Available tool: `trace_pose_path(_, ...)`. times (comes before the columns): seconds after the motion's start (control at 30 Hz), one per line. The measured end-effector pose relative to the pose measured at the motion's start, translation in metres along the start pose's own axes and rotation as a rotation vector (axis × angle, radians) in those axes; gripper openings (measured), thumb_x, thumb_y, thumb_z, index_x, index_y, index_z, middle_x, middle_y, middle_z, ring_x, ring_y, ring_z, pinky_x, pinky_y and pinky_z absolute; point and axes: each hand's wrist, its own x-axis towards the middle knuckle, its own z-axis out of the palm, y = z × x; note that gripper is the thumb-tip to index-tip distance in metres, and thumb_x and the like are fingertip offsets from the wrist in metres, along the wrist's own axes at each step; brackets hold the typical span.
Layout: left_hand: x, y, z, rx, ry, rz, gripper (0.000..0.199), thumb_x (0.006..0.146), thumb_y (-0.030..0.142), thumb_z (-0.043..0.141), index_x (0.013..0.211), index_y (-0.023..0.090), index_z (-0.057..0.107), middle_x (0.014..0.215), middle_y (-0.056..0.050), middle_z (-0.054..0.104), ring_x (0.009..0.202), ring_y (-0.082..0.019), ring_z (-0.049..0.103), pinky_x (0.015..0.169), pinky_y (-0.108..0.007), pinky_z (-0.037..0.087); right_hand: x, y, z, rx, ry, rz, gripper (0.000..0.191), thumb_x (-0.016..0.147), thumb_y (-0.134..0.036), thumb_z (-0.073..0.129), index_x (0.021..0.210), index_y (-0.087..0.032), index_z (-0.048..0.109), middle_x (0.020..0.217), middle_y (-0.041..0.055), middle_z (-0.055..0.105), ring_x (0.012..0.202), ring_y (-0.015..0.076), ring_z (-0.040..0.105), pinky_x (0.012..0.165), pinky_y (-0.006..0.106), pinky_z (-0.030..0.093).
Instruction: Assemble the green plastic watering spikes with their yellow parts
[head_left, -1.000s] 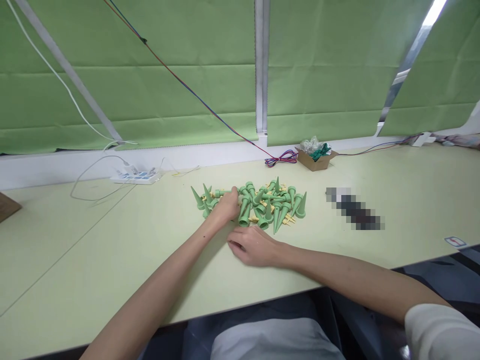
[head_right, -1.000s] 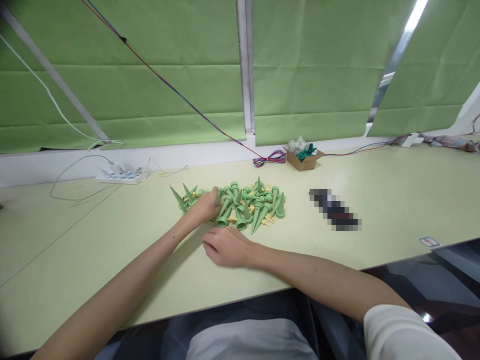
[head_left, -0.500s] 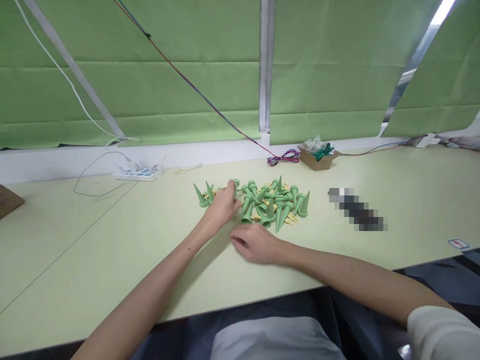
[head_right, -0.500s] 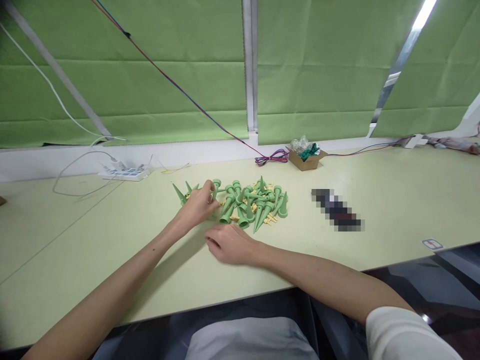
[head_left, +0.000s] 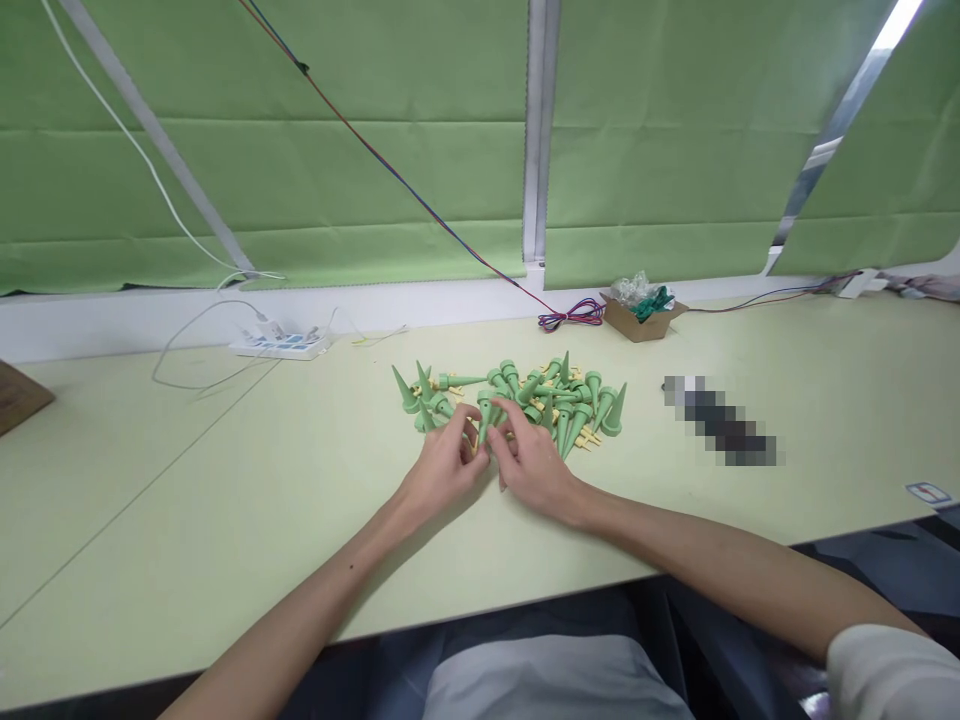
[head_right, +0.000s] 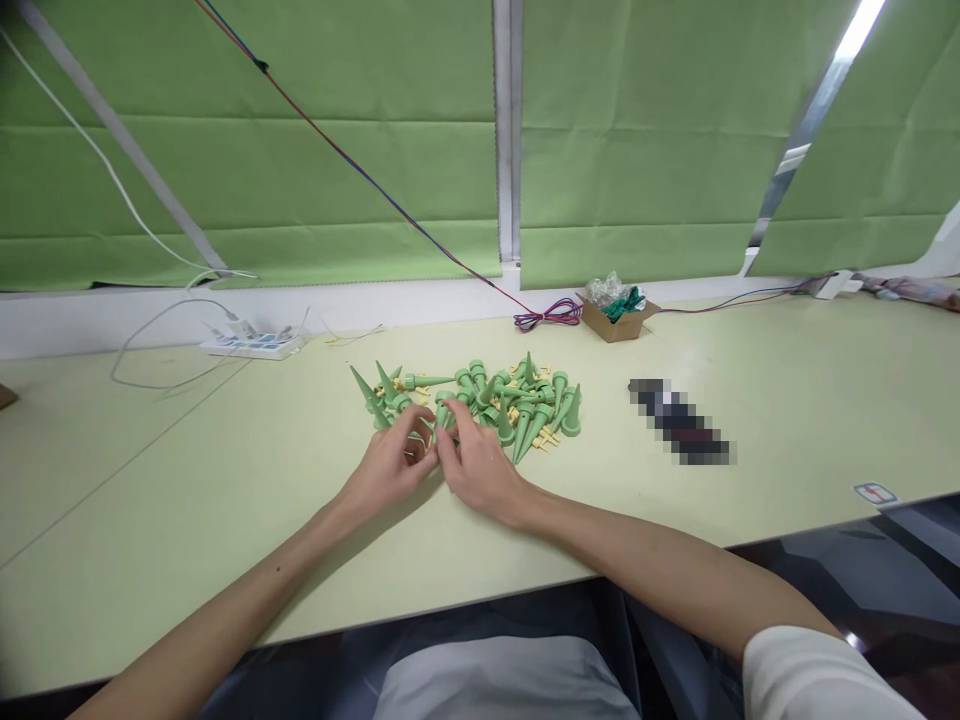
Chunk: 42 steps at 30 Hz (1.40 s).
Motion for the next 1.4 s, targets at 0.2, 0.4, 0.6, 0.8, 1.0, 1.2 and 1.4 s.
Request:
trace_pose_path(0.2,-0.006,0.001,0.001,-0.062,-0.032,0.043,0.028,0.086,0.027,0.05,0.114,0.023,0.042,0.077,0.003,0.058,0.052,-0.009,0.047,0.052,-0.023,0.036,0.002,0.003,-0.003,-0.019,-0.011,-0.02,0.033,0.1,-0.023,0.04,0.133,-0.021,0.044,0.075,-0.0008,0.064,0.05,0.0122,0.058,0.053,0.025,0.047)
trace_pose_path(0.4,-0.007,0.0,0.003,-0.105,-0.097,0.112,0.025,0.088,0.026,0.049,0.112,0.022,0.044,0.079,0.002,0.06,0.054,-0.009,0.05,0.052,-0.022,0.038,0.003,0.006,-0.004,0.025,-0.018,-0.008,0.031,0.096,-0.02,0.045,0.127,-0.022,0.046,0.078,-0.0014,0.06,0.047,0.0104,0.057,0.049,0.023,0.047)
trace_pose_path(0.6,-0.005,-0.001,0.005,-0.19,-0.11,0.148,0.025,0.094,0.027,0.043,0.118,0.023,0.045,0.087,-0.002,0.064,0.072,-0.014,0.06,0.063,-0.024,0.046,0.005,0.003,-0.008,0.11,-0.02,0.07,0.028,0.097,-0.026,0.042,0.125,-0.024,0.043,0.086,-0.0013,0.057,0.045,0.0093,0.059,0.045,0.023,0.047)
trace_pose_path(0.8,-0.002,-0.002,0.005,-0.185,0.016,0.083,0.025,0.096,0.033,0.044,0.118,0.022,0.046,0.082,-0.001,0.06,0.07,-0.014,0.057,0.063,-0.025,0.046,0.006,0.002,-0.01,0.081,0.04,0.076,0.027,0.098,-0.033,0.041,0.123,-0.023,0.042,0.084,-0.0011,0.057,0.045,0.0102,0.059,0.047,0.023,0.045)
trace_pose_path(1.0,0.0,0.005,0.0,-0.428,0.052,-0.046,0.035,0.095,0.047,0.047,0.121,0.024,0.044,0.082,0.001,0.056,0.054,-0.009,0.051,0.052,-0.023,0.043,0.004,0.0,-0.01,0.045,-0.056,0.0,0.026,0.095,-0.028,0.045,0.12,-0.022,0.039,0.078,-0.003,0.058,0.048,0.0099,0.052,0.048,0.021,0.038)
trace_pose_path(1.2,0.003,0.003,-0.004,-0.566,-0.06,-0.132,0.049,0.088,0.051,0.058,0.126,0.023,0.045,0.069,0.006,0.042,0.048,-0.008,0.046,0.045,-0.021,0.036,0.002,-0.001,-0.011,0.012,-0.215,-0.049,0.022,0.092,-0.021,0.047,0.112,-0.021,0.038,0.071,-0.0063,0.06,0.047,0.0095,0.045,0.051,0.021,0.034)
trace_pose_path(1.4,0.004,-0.003,-0.008,-0.534,-0.02,-0.157,0.041,0.084,0.049,0.064,0.113,0.02,0.055,0.063,0.006,0.042,0.045,-0.007,0.042,0.043,-0.021,0.031,0.001,0.001,-0.015,-0.216,-0.213,-0.091,0.025,0.094,-0.029,0.052,0.116,-0.018,0.045,0.067,-0.005,0.058,0.055,0.0121,0.053,0.054,0.021,0.033)
